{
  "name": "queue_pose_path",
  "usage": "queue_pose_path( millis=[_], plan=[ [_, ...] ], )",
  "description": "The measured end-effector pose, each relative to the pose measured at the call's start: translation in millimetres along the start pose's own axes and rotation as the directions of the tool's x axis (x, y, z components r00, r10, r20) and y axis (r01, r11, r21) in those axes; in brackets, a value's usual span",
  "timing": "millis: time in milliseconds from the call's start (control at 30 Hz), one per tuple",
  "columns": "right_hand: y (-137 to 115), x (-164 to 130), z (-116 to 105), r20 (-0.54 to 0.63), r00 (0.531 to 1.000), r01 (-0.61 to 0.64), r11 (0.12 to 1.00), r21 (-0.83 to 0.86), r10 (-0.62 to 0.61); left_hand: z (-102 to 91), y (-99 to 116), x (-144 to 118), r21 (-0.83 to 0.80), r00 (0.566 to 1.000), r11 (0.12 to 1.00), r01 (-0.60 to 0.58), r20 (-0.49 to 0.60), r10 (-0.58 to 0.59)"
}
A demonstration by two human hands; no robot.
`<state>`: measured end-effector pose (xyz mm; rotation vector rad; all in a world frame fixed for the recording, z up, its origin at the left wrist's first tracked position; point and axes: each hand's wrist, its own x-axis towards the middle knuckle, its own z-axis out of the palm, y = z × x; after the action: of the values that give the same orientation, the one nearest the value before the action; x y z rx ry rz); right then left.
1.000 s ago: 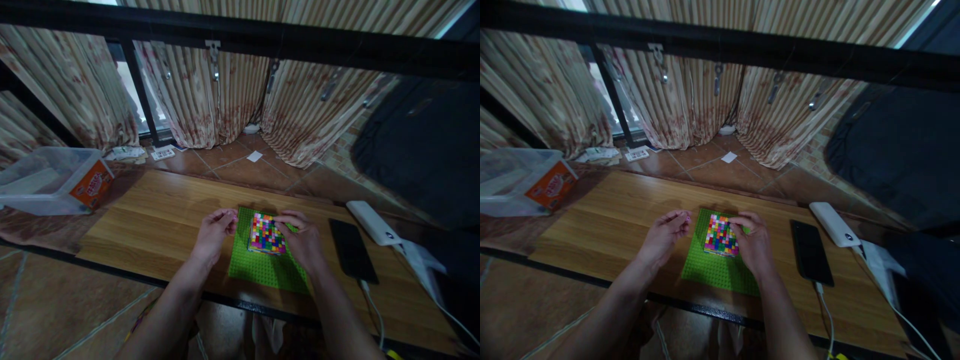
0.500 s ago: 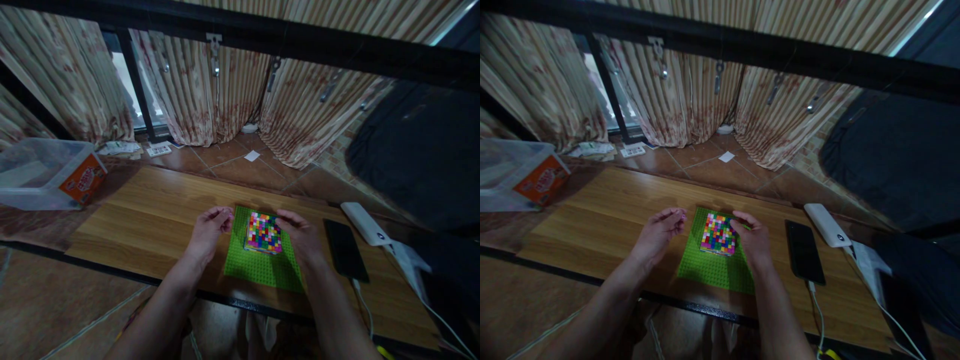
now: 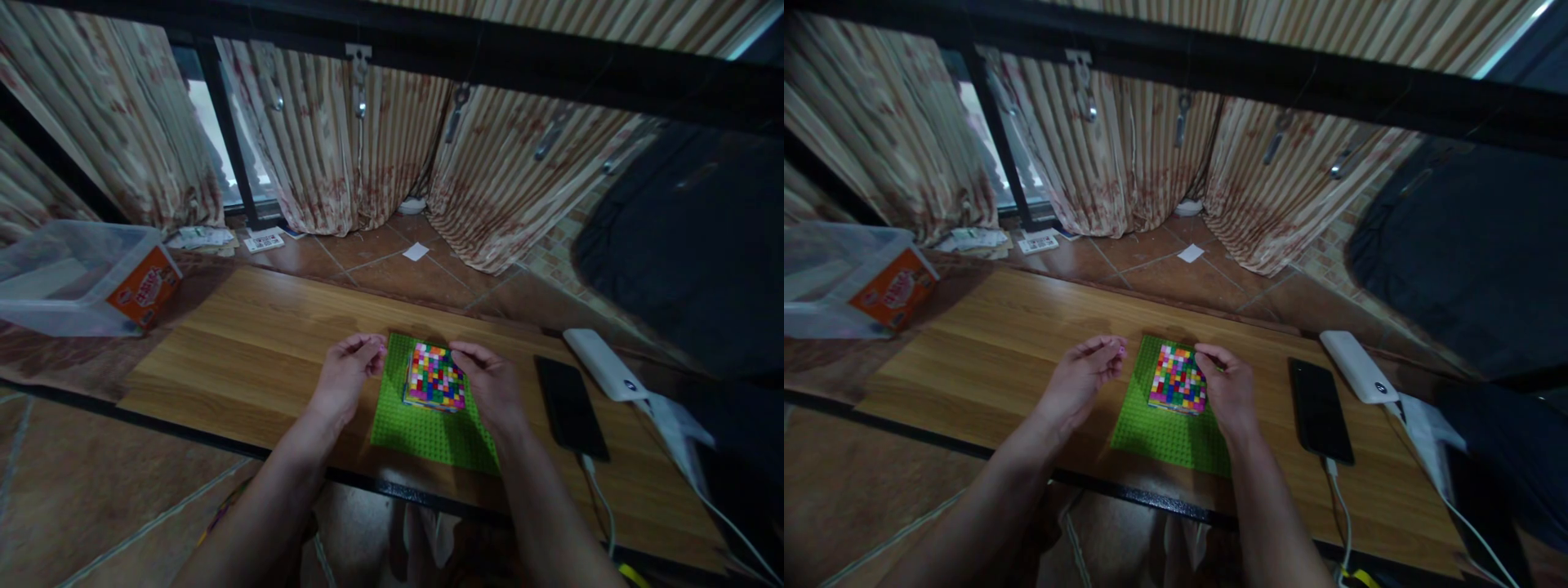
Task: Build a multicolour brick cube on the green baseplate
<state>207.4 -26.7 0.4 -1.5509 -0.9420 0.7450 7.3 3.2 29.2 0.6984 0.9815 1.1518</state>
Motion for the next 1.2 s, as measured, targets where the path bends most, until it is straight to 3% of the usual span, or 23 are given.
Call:
queue_pose_path(
  millis=[200, 733, 833, 967, 1067, 1200],
  plan=[
    [3, 0, 0, 0.026, 0.999, -0.046, 0.999, 0.009, 0.046, -0.7, -1, 0, -0.005, 1.0, 1.0, 0.006, 0.002, -0.006],
    [0, 0, -1, 0.006, 1.0, -0.02, 0.998, 0.067, 0.02, 0.1, -9, 2, -0.001, 0.999, 1.0, 0.03, 0.037, -0.03],
    [-3, 0, -3, -0.075, 0.996, 0.057, 0.994, 0.092, -0.05, 0.3, -11, 2, -0.005, 0.998, 0.999, 0.035, 0.055, -0.035],
    [-17, -9, 0, -0.108, 0.963, 0.24, 0.968, -0.069, -0.247, 2.6, -12, 1, -0.003, 0.996, 0.999, 0.053, 0.07, -0.053],
    [-27, -21, 8, 0.033, 0.924, 0.381, 0.912, -0.151, -0.38, 4.9, -12, -2, 0.005, 0.991, 0.998, 0.055, 0.12, -0.055],
    [-31, -34, 22, 0.238, 0.849, 0.512, 0.844, -0.157, -0.471, 7.8, -13, -4, -0.006, 0.987, 0.999, 0.051, 0.156, -0.049]
  ],
)
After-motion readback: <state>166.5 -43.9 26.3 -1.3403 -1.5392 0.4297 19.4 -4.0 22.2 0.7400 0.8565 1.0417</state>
